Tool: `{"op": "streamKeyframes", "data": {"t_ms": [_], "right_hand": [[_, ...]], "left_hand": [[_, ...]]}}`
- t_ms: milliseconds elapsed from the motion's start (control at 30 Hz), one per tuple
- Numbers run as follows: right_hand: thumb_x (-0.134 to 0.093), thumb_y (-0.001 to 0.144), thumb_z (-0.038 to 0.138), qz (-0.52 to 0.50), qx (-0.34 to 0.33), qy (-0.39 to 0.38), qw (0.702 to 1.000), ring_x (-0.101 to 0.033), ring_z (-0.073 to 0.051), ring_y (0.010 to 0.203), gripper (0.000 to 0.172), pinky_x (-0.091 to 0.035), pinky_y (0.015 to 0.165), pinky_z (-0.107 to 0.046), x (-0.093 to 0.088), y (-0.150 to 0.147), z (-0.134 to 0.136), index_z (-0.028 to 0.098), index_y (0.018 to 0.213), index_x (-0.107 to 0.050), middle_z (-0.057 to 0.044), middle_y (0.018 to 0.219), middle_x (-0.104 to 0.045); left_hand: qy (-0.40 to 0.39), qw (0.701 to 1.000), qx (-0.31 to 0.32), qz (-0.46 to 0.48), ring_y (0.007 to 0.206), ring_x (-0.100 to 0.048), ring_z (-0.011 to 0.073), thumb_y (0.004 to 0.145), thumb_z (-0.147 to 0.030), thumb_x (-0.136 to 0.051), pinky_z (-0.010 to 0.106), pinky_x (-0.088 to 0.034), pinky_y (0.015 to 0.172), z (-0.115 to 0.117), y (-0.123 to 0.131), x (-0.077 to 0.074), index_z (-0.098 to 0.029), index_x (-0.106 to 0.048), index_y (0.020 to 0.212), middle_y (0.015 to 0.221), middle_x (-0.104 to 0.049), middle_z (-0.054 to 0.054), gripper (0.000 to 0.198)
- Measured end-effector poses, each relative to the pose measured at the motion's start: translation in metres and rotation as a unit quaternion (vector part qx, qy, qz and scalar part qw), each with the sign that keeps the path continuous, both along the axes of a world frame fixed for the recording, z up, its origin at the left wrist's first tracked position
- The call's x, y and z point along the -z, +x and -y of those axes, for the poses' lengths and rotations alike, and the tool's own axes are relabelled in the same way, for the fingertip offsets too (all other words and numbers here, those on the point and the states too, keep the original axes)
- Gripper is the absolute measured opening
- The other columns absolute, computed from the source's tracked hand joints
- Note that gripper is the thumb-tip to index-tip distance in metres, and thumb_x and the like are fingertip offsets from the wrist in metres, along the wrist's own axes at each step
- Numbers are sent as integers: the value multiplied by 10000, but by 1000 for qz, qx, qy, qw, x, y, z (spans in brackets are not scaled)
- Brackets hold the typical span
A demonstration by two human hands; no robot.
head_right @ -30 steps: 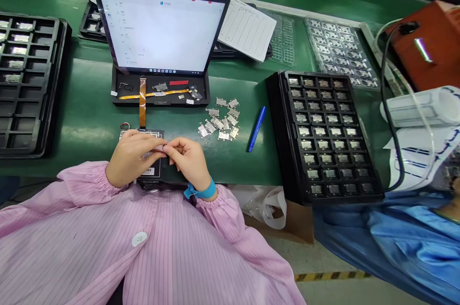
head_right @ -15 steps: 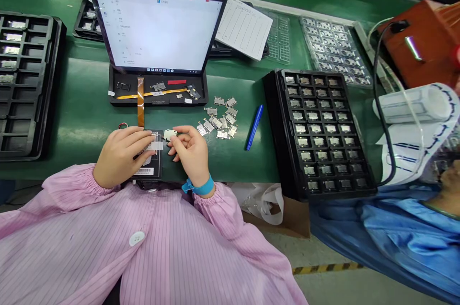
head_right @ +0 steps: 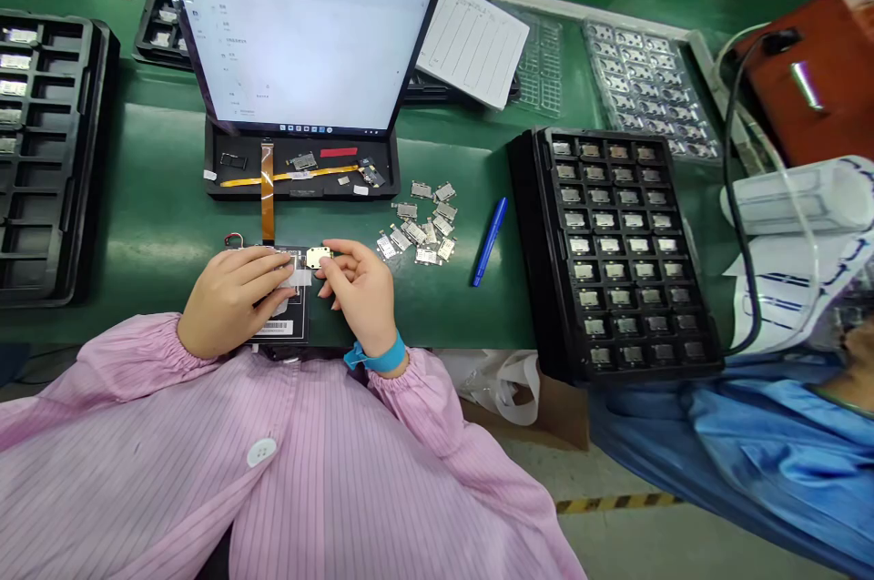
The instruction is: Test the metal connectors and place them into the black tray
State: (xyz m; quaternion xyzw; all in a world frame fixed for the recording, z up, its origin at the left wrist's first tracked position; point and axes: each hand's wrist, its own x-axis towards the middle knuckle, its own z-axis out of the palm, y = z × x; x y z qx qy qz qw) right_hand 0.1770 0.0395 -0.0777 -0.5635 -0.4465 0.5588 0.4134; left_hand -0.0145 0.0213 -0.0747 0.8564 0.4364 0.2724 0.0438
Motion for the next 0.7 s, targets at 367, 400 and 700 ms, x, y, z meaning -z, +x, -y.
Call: {"op": "streamKeyframes", "data": {"t_ms": [367, 400, 700], "right_hand": [[-708, 788, 351, 2, -3, -5, 1000, -580, -87, 476, 350, -396, 348, -169, 0, -1, -1, 152, 1065, -630, -6, 696, -676], [-708, 786, 353, 3, -4, -6, 1000, -580, -88, 476, 353, -397, 348, -170, 0, -1, -1, 152, 1065, -630, -7, 697, -676], [-697, 792, 351, 19, -15, -7, 1000, -568, -83, 467, 337, -391, 358, -172, -1, -1, -1, 154, 1058, -632, -4, 696, -676]], "left_hand": [[-7, 1000, -2, 6, 1042, -652, 269, 916, -225, -588, 426, -510, 825, 0, 0, 0, -152, -684, 1057, 1115, -729, 81, 185], [-8, 1000, -2, 6, 1043, -652, 267, 918, -225, -585, 425, -509, 827, 0, 0, 0, -157, -686, 1055, 1114, -729, 80, 183], [3, 1000, -9, 11, 1026, -669, 247, 918, -229, -591, 416, -478, 808, 1, 0, 0, -176, -682, 1043, 1091, -741, 58, 163]]}}
